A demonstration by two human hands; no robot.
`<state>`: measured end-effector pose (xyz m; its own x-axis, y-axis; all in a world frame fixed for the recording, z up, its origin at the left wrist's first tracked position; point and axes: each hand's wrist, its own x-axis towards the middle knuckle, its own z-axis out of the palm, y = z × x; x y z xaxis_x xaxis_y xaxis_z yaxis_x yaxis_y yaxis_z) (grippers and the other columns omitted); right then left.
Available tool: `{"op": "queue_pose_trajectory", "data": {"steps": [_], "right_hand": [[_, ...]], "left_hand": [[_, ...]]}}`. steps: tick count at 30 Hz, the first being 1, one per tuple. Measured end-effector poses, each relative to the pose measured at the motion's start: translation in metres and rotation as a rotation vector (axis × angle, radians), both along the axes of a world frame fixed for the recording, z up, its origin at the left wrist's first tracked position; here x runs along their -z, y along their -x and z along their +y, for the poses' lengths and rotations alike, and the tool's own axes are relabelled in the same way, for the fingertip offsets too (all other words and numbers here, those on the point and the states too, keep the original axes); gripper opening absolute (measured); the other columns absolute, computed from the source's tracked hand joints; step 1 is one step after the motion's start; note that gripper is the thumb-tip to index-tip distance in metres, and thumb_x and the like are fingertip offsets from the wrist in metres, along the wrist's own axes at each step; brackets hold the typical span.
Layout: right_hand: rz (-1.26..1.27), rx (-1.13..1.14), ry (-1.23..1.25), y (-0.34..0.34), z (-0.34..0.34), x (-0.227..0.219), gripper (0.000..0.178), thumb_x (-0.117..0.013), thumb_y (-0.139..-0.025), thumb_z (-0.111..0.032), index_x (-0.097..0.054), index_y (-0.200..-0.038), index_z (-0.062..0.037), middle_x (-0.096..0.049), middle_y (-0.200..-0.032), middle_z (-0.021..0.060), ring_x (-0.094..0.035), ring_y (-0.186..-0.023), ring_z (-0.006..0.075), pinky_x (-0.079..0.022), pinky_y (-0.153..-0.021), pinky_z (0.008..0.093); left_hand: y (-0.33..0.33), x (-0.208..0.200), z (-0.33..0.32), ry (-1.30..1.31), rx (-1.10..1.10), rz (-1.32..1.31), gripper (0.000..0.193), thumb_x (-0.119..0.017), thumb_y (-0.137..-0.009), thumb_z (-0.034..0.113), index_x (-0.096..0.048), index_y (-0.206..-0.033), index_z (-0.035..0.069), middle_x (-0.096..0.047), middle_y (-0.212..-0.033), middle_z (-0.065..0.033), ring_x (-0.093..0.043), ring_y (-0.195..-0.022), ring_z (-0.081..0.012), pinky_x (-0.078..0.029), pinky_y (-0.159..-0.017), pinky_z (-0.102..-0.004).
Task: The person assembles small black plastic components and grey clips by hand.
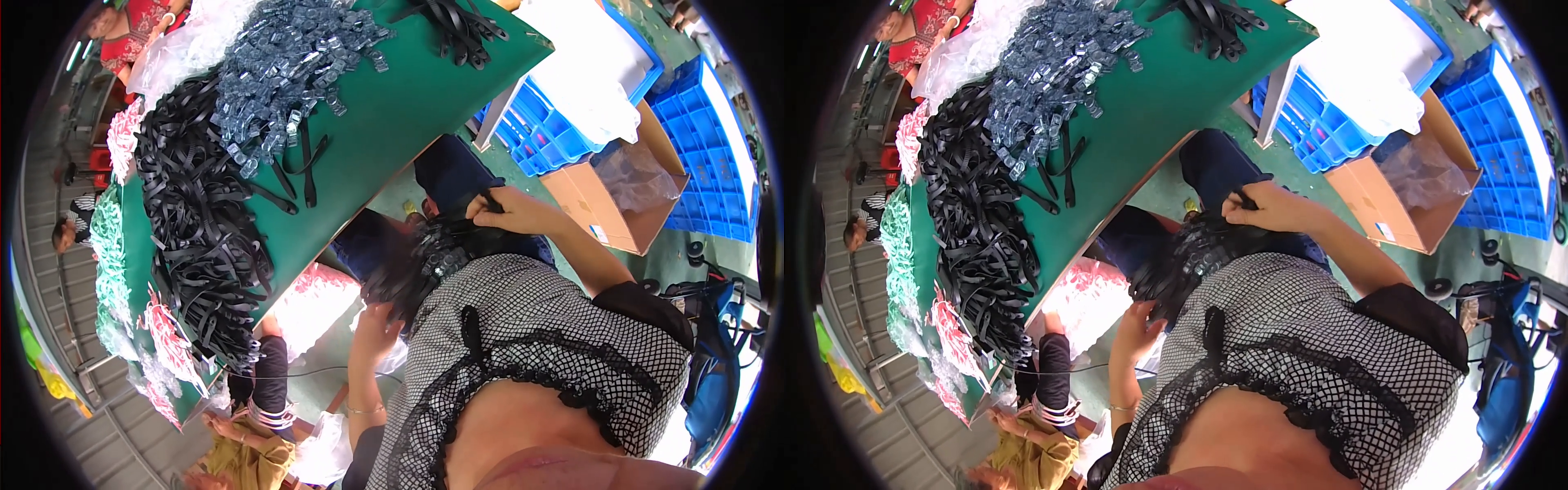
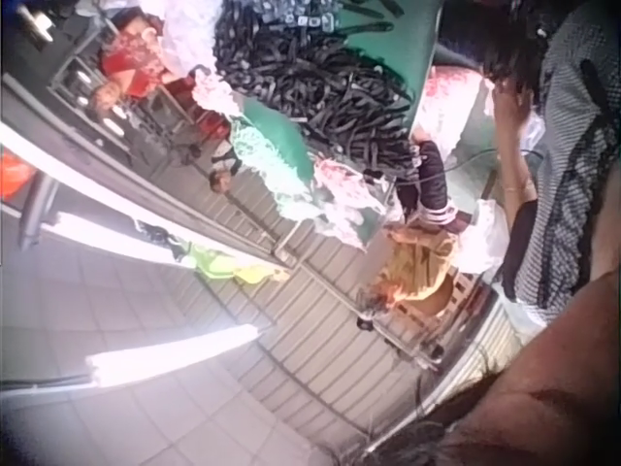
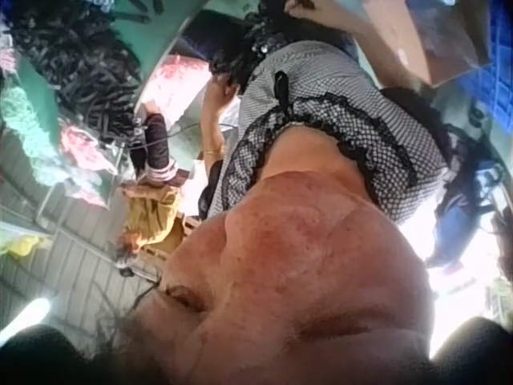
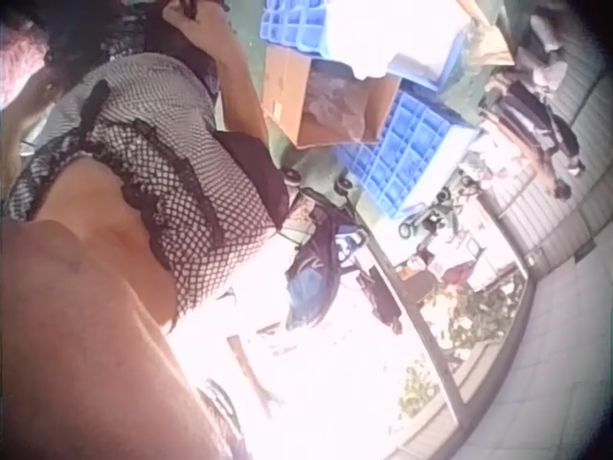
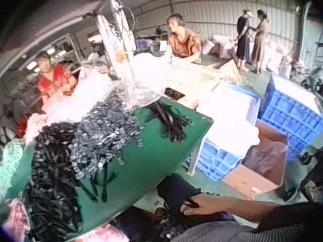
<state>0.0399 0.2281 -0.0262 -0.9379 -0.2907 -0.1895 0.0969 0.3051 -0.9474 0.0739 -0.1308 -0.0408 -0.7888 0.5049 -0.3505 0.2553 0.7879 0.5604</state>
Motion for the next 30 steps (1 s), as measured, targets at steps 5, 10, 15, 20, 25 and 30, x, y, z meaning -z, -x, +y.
{"op": "queue_pose_trajectory", "data": {"steps": [5,10,15,20,25,30], "right_hand": [[-0.207,0.063,0.120,0.006,0.005,-0.027,0.025,-0.060,-0.081,-0.024,-0.055,-0.091,-0.0012,-0.054,-0.076,0.0010,-0.048,-0.062,0.0056,-0.038,-0.056,0.0198],[-0.338,0.073,0.740,0.014,-0.007,-0.031,0.025,-0.044,-0.088,-0.026,-0.045,-0.095,-0.0016,-0.036,-0.060,-0.0010,-0.032,-0.051,0.0052,-0.025,-0.046,0.0191],[-0.300,0.111,0.756,0.017,-0.010,-0.041,0.025,-0.041,-0.088,-0.026,-0.041,-0.093,-0.0019,-0.039,-0.061,0.0013,-0.033,-0.050,0.0056,-0.026,-0.045,0.0190],[-0.152,0.123,0.495,0.008,0.005,-0.050,0.025,-0.048,-0.084,-0.028,-0.047,-0.083,-0.0027,-0.040,-0.049,-0.0023,-0.036,-0.046,0.0046,-0.028,-0.041,0.0217],[-0.146,0.148,0.597,0.004,-0.003,-0.047,0.026,-0.051,-0.085,-0.025,-0.054,-0.090,0.0011,-0.042,-0.054,-0.0003,-0.041,-0.044,0.0082,-0.034,-0.039,0.0239],[-0.044,0.262,0.649,-0.009,0.001,-0.045,0.026,-0.049,-0.086,-0.026,-0.058,-0.091,-0.0016,-0.039,-0.052,-0.0013,-0.038,-0.042,0.0074,-0.029,-0.038,0.0235]], "left_hand": [[0.039,-0.035,0.039,-0.157,0.042,0.263,0.026,-0.065,-0.070,0.011,-0.057,-0.094,0.004,-0.057,-0.093,-0.0125,-0.053,-0.087,-0.0327,-0.044,-0.075,-0.0395],[0.142,-0.075,0.104,-0.487,-0.148,0.587,0.016,-0.062,-0.074,0.008,-0.057,-0.088,0.000,-0.060,-0.079,-0.0139,-0.058,-0.070,-0.0281,-0.045,-0.064,-0.0367],[0.237,-0.087,0.154,-0.060,-0.328,0.769,0.031,-0.056,-0.080,0.033,-0.060,-0.086,0.003,-0.062,-0.079,-0.0135,-0.060,-0.074,-0.0314,-0.046,-0.064,-0.0401],[0.248,-0.092,0.200,0.300,-0.331,0.658,0.030,-0.053,-0.080,0.041,-0.058,-0.091,0.013,-0.063,-0.090,-0.0118,-0.061,-0.082,-0.0329,-0.048,-0.066,-0.0458],[0.259,-0.057,0.167,-0.081,-0.090,0.756,0.027,-0.060,-0.073,0.016,-0.055,-0.095,0.001,-0.059,-0.087,-0.0179,-0.057,-0.077,-0.0374,-0.045,-0.067,-0.0434],[0.247,-0.047,0.172,-0.090,0.160,0.870,0.026,-0.057,-0.077,0.016,-0.054,-0.093,-0.004,-0.055,-0.078,-0.0162,-0.053,-0.070,-0.0337,-0.043,-0.062,-0.0400]]}}
